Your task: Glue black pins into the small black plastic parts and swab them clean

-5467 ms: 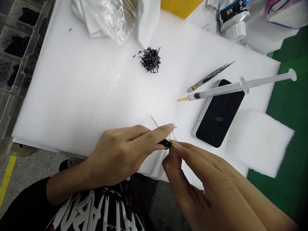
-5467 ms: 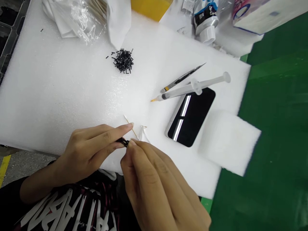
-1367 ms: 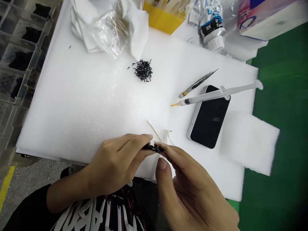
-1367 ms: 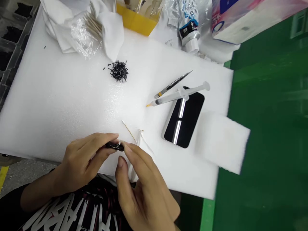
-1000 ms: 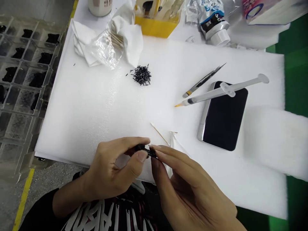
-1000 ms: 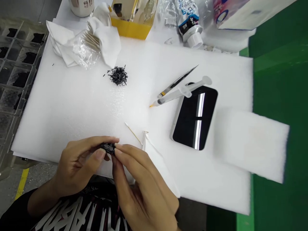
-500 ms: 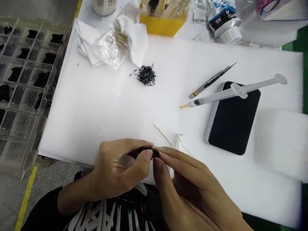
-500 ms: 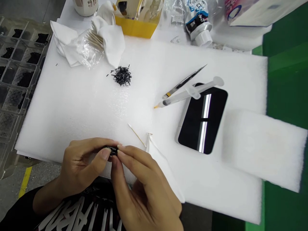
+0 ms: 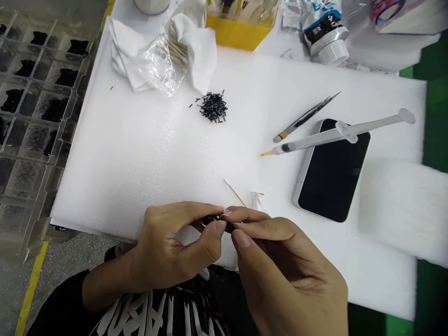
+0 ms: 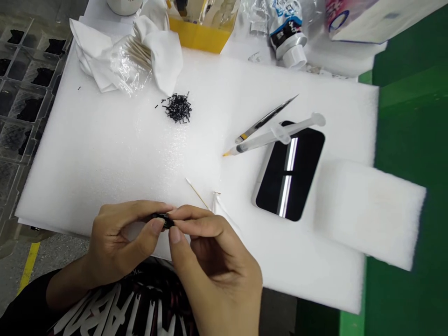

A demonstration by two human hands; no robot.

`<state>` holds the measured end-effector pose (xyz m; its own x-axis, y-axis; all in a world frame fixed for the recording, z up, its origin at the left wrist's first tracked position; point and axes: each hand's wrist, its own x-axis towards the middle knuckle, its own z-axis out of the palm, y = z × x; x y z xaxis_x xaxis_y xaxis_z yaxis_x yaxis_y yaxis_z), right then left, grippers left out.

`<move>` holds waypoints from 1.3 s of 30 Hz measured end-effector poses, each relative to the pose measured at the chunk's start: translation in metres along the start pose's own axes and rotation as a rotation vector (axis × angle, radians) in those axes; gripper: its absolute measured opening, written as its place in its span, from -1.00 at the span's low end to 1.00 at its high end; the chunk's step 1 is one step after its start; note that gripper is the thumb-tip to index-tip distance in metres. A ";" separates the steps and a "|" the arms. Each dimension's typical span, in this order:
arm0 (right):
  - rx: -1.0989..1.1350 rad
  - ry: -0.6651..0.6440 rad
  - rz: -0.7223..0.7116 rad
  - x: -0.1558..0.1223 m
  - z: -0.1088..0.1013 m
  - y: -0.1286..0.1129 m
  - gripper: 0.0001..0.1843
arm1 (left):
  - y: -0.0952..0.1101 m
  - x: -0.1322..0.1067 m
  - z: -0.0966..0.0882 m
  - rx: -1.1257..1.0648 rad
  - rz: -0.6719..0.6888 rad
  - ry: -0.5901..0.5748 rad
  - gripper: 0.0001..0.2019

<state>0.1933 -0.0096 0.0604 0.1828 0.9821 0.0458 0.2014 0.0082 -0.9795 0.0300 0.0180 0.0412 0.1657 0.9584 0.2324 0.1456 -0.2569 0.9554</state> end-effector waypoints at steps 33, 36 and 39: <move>0.153 0.078 0.197 -0.002 0.007 -0.009 -0.80 | 0.000 -0.001 0.002 -0.042 -0.034 0.012 -0.87; 0.186 0.081 0.212 -0.002 0.007 -0.011 -0.78 | 0.000 0.000 0.001 -0.039 -0.028 0.006 -0.87; 0.195 0.070 0.215 -0.003 0.006 -0.010 -0.79 | -0.001 0.000 0.000 -0.049 -0.026 -0.011 -0.84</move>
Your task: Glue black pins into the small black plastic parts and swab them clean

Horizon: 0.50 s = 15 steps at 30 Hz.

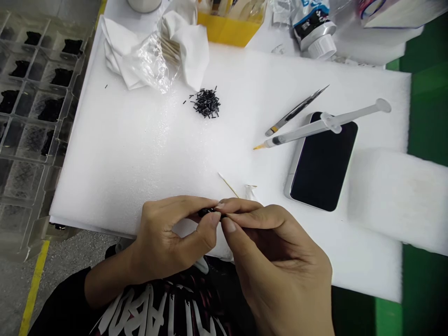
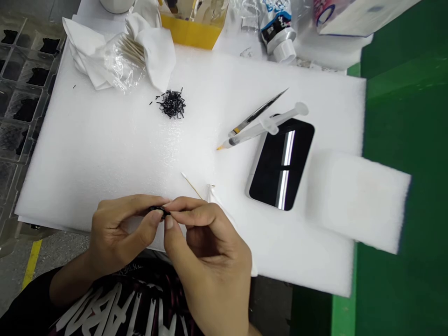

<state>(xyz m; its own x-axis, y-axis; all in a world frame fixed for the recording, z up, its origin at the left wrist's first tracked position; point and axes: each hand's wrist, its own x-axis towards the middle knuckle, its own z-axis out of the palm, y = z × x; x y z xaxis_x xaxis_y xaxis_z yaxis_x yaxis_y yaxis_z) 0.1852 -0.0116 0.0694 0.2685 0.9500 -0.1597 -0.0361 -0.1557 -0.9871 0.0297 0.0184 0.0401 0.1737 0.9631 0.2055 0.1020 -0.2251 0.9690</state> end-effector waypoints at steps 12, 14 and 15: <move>-0.049 0.021 -0.017 -0.005 0.004 0.002 -0.82 | -0.002 -0.002 -0.004 -0.040 0.001 -0.019 -0.79; -0.050 0.025 -0.025 -0.006 0.004 0.003 -0.82 | -0.003 -0.002 -0.004 -0.052 0.010 -0.021 -0.78; -0.048 0.026 -0.027 -0.006 0.004 0.003 -0.83 | -0.003 -0.002 -0.003 -0.059 0.015 -0.022 -0.78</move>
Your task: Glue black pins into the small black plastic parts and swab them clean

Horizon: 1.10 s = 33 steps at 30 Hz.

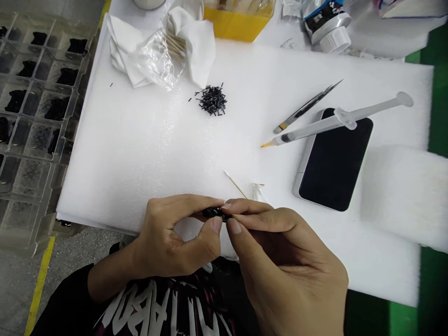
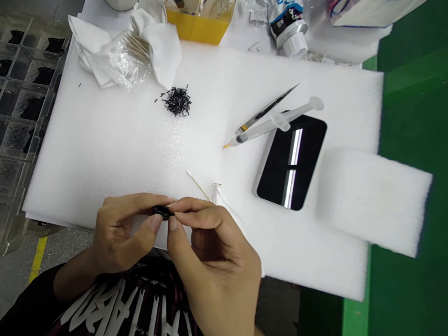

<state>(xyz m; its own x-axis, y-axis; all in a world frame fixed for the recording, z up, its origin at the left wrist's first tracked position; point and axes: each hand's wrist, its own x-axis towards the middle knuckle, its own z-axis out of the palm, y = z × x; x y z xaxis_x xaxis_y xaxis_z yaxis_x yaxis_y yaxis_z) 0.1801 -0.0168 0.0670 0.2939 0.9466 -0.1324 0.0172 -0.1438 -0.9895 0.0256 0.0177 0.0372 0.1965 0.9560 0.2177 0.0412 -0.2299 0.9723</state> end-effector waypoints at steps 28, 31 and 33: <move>-0.017 0.022 0.015 -0.001 -0.001 -0.001 -0.83 | 0.003 0.002 0.003 -0.020 -0.009 0.008 -0.79; -0.013 0.020 0.010 -0.001 -0.001 -0.001 -0.82 | 0.003 0.002 0.003 -0.020 -0.004 0.004 -0.79; -0.018 0.018 0.008 -0.001 0.000 -0.001 -0.82 | 0.002 0.002 0.003 -0.021 0.006 0.002 -0.81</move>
<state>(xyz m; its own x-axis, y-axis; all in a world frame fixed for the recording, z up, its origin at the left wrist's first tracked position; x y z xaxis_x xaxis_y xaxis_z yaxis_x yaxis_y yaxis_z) 0.1799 -0.0172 0.0683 0.3109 0.9401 -0.1395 0.0316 -0.1569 -0.9871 0.0286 0.0187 0.0396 0.1946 0.9550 0.2237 0.0191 -0.2317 0.9726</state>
